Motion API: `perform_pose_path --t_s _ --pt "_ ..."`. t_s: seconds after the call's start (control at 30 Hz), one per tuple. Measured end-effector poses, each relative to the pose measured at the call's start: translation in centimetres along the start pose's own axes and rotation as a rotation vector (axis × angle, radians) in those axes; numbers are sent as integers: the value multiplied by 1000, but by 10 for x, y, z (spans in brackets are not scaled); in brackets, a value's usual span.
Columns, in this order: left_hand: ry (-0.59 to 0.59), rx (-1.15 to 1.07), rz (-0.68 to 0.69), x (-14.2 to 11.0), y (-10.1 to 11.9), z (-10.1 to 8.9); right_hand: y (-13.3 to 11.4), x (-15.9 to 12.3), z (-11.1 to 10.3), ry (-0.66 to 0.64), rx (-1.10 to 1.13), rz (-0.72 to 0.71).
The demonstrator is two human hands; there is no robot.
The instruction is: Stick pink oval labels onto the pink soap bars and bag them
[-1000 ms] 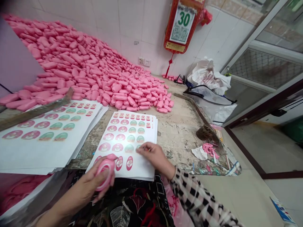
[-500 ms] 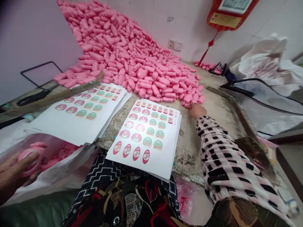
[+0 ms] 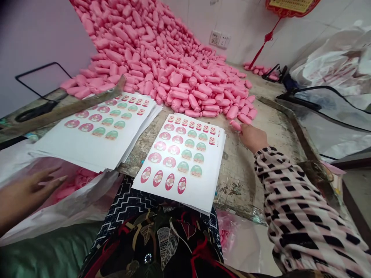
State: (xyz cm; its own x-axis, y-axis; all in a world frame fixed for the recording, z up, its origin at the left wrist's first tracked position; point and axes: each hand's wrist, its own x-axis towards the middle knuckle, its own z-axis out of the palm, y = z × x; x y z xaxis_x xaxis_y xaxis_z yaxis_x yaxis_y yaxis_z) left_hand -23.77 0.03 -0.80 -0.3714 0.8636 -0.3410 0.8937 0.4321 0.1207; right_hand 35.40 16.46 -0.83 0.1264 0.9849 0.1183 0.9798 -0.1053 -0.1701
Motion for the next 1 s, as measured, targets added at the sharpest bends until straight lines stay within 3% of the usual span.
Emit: perform_pose_path --t_s 0.07,0.1,0.13,0.2,0.3,0.4,0.5,0.6,0.67,0.77,0.87,1.0 --pt "22 -216 122 -19 22 -3 -16 -27 -8 14 32 29" --pt "2 -385 216 -30 37 -3 -27 -42 -12 7 151 37" --pt "-48 -560 305 -40 54 -2 -40 -59 -15 -5 371 54" --pt "-289 -804 448 -57 92 3 -70 -94 -19 -163 871 116" --pt "-539 -1041 482 -73 149 16 -116 -147 -21 -379 1344 241" --pt "-675 -1314 525 -83 192 33 -154 -194 -19 -500 1554 286" --pt "-809 -1557 518 -93 214 48 -177 -227 -15 -600 1657 176" --pt "-886 -1688 433 -98 211 52 -178 -243 -14 -727 1554 -21" --pt "-863 -1711 394 -96 199 50 -167 -243 -12 -715 1363 -69" --pt "-779 -1607 396 -90 179 45 -146 -234 -4 -452 982 -32" --pt "-679 -1256 464 -90 169 48 -134 -224 8 -192 596 -43" --pt "-375 -752 788 -99 172 61 -139 -218 16 -70 293 -117"
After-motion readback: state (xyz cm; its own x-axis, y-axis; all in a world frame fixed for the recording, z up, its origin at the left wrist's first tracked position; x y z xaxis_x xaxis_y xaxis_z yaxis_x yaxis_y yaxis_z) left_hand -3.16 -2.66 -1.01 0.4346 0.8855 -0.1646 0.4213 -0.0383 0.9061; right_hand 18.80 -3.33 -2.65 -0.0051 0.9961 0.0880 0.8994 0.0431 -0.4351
